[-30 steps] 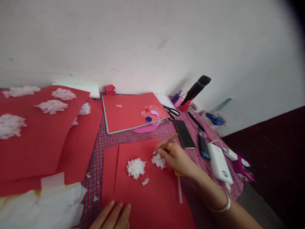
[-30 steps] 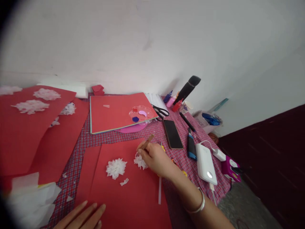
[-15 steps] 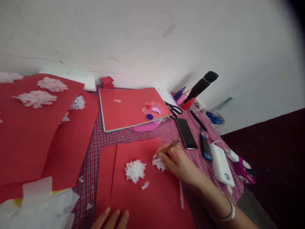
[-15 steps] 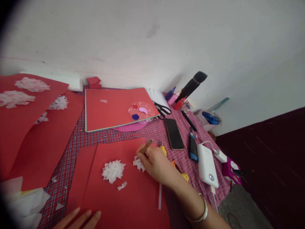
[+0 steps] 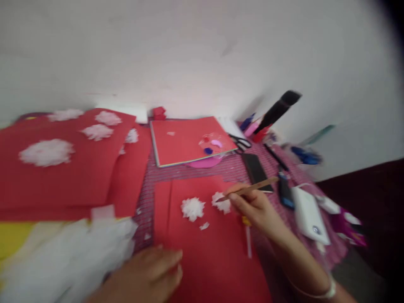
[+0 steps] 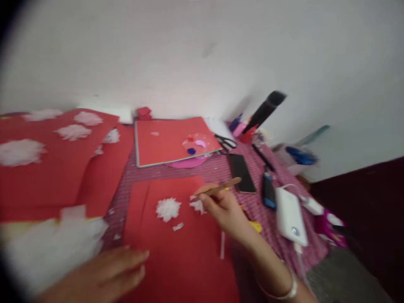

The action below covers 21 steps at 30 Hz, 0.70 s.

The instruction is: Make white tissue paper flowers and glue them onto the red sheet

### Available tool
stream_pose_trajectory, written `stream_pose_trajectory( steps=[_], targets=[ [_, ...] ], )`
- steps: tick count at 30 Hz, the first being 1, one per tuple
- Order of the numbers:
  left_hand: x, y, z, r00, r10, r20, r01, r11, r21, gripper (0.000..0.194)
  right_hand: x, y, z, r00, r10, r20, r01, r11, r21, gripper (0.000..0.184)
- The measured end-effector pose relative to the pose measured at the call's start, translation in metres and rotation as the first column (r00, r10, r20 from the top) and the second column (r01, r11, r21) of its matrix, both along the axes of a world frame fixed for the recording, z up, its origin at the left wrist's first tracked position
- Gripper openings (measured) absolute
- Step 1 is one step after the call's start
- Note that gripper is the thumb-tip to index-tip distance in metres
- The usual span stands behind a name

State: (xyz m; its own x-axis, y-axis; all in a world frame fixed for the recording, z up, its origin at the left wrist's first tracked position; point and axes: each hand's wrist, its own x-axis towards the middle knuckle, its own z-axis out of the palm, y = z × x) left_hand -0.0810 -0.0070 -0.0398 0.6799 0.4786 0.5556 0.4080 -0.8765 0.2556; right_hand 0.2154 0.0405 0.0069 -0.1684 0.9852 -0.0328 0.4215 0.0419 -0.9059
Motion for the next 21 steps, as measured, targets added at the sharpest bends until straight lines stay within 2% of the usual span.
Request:
stream_pose_trajectory(
  steps=[1, 3, 5, 6, 8, 10, 13, 15, 17, 20, 21],
  targets=[
    [-0.015, 0.004, 0.019, 0.997, 0.072, -0.032, -0.075, 0.992, -0.105, 0.024, -0.004, -0.006, -0.004, 0.997, -0.012, -0.073, 0.01, 0.999, -0.035, 0.019],
    [-0.046, 0.004, 0.054, 0.957, 0.279, -0.082, -0.291, 0.914, -0.283, 0.019, -0.014, -0.018, -0.012, 0.976, -0.044, -0.211, 0.026, 0.996, -0.086, 0.015],
    [-0.074, -0.009, 0.077, 0.899, 0.425, -0.104, -0.431, 0.82, -0.376, 0.013, -0.025, -0.029, -0.02, 0.957, -0.024, -0.289, -0.034, 0.981, -0.192, 0.017],
    [-0.085, -0.02, 0.082, 0.869, 0.48, -0.121, -0.485, 0.779, -0.397, 0.011, -0.031, -0.033, -0.023, 0.953, 0.02, -0.304, -0.101, 0.963, -0.252, 0.017],
    [-0.097, -0.047, 0.081, 0.819, 0.547, -0.176, -0.567, 0.719, -0.402, 0.01, -0.042, -0.04, -0.027, 0.931, 0.136, -0.339, -0.25, 0.914, -0.319, 0.022],
    [-0.099, -0.074, 0.07, 0.786, 0.568, -0.243, -0.616, 0.695, -0.369, 0.011, -0.05, -0.043, -0.029, 0.913, 0.223, -0.342, -0.344, 0.87, -0.352, 0.027],
    [-0.093, -0.104, 0.051, 0.763, 0.562, -0.318, -0.634, 0.746, -0.202, 0.017, -0.056, -0.044, -0.031, 0.915, 0.24, -0.325, -0.355, 0.862, -0.363, 0.029],
    [-0.091, -0.116, 0.045, 0.749, 0.566, -0.343, -0.621, 0.781, -0.066, 0.023, -0.055, -0.044, -0.035, 0.919, 0.218, -0.329, -0.336, 0.869, -0.363, 0.028],
    [-0.095, -0.126, 0.046, 0.7, 0.635, -0.327, -0.672, 0.74, -0.003, 0.024, -0.051, -0.045, -0.041, 0.922, 0.205, -0.329, -0.324, 0.873, -0.364, 0.026],
    [-0.104, -0.141, 0.051, 0.6, 0.743, -0.297, -0.781, 0.625, -0.015, 0.017, -0.042, -0.048, -0.054, 0.926, 0.191, -0.324, -0.31, 0.877, -0.368, 0.023],
    [-0.105, -0.145, 0.051, 0.593, 0.746, -0.302, -0.786, 0.618, -0.015, 0.016, -0.039, -0.048, -0.059, 0.928, 0.183, -0.326, -0.304, 0.876, -0.374, 0.023]
  ],
)
